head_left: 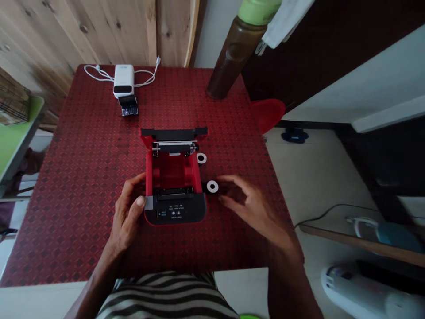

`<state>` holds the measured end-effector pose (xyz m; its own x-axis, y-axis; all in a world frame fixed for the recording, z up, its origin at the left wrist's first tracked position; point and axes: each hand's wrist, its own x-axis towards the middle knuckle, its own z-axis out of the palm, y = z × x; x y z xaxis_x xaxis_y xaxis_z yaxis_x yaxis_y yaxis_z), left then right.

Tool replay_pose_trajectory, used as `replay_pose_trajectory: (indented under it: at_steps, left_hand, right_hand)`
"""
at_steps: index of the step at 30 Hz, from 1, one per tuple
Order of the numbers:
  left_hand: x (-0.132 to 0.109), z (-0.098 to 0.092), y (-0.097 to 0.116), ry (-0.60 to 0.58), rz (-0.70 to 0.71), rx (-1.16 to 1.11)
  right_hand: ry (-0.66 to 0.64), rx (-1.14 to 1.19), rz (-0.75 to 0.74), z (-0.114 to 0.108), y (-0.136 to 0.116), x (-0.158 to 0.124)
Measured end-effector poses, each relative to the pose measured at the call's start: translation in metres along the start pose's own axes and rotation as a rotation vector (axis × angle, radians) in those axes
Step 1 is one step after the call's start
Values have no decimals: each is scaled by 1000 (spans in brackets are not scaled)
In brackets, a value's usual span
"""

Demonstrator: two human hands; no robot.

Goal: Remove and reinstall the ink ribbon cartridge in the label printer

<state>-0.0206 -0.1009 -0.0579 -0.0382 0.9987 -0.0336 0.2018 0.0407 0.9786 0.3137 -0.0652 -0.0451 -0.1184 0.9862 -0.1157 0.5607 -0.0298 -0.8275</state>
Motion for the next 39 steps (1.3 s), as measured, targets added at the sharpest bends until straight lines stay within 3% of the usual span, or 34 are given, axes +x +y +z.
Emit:
replay_pose_trajectory:
  at_steps: [6, 9, 13, 17, 20, 22, 26, 30, 39]
  left_hand:
    - [0, 2, 1, 8, -11, -34]
    - [0, 2, 2, 5, -27, -42]
    - [0, 1, 4, -4, -23, -35]
    - [1, 2, 5, 0, -9, -35]
    - [1, 2, 5, 0, -1, -32]
    - [0, 3, 4, 2, 3, -39]
    - [1, 2, 5, -17, 7, -65]
    - [1, 2, 7, -34, -36, -72]
    - [-1, 3, 11, -46, -70, -99]
  right_hand:
    - [230, 152, 26, 51, 1, -9]
    - [288, 173, 46, 56, 7, -8]
    - [241, 280, 17, 17, -5, -24]
    - [-35, 240, -204, -36, -48, -41]
    - [-218, 10, -403, -47, -83, -32]
    - [-238, -165, -495, -36, -103, -17]
    - [-189, -441, -569, 9, -126, 19]
    - [-213, -634, -527, 42, -134, 38]
    - [-369, -648, -314, 54, -141, 66]
